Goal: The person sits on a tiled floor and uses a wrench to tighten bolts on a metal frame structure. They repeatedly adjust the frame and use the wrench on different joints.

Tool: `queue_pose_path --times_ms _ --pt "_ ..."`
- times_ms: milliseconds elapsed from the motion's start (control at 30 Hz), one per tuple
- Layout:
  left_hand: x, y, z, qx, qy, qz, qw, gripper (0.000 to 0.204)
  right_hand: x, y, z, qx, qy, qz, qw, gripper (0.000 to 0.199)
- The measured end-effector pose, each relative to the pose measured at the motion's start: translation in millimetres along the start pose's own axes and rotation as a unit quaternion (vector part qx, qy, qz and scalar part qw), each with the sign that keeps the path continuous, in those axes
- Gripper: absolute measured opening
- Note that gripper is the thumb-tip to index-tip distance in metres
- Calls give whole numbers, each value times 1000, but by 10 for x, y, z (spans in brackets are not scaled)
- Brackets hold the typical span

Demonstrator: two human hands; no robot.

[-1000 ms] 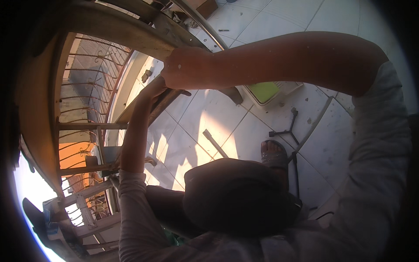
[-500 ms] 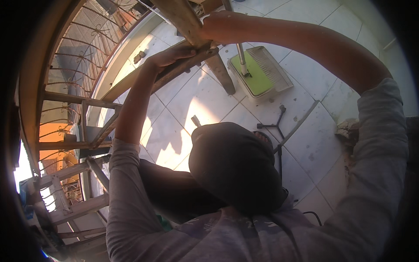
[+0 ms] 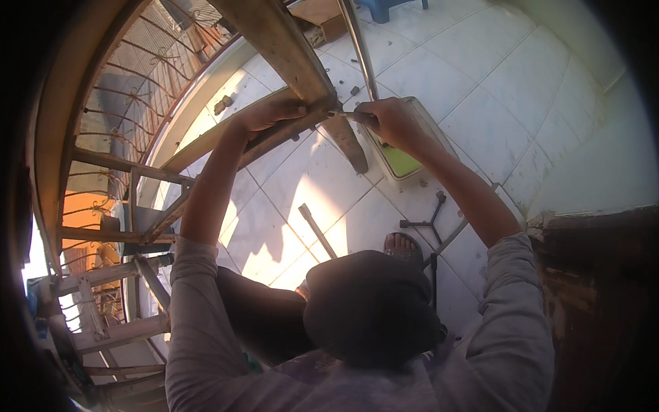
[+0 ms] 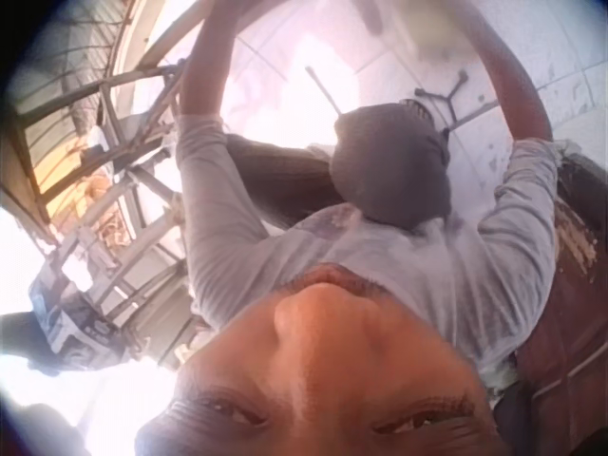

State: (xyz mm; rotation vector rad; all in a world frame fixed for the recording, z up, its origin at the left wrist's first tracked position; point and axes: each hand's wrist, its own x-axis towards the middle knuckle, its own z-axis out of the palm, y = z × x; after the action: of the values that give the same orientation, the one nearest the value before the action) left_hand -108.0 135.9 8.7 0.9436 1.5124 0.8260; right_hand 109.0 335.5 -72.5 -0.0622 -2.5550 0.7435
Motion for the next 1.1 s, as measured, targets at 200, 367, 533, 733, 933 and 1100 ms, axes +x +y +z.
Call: queue_pose_path --times_ms 200,367,533,733,933,1100 --pt "-31 -107 -89 10 5 -13 1000 58 685 -930 -647 -399 -125 -197 887 15" --pt "20 -97 -54 62 11 61 996 62 824 -1247 -628 -392 -149 -245 874 10" --pt "53 -144 -63 46 -9 53 998 62 927 -1022 -646 -397 -150 -208 881 22" --pt "17 -52 -54 42 11 -10 999 61 524 -330 -547 -184 -99 -93 974 35" --pt "55 -98 -91 2 -15 -24 1000 59 -92 35 284 101 51 37 993 31" --pt "20 -45 -50 -8 0 -29 1000 61 -215 -234 900 277 131 183 934 35"
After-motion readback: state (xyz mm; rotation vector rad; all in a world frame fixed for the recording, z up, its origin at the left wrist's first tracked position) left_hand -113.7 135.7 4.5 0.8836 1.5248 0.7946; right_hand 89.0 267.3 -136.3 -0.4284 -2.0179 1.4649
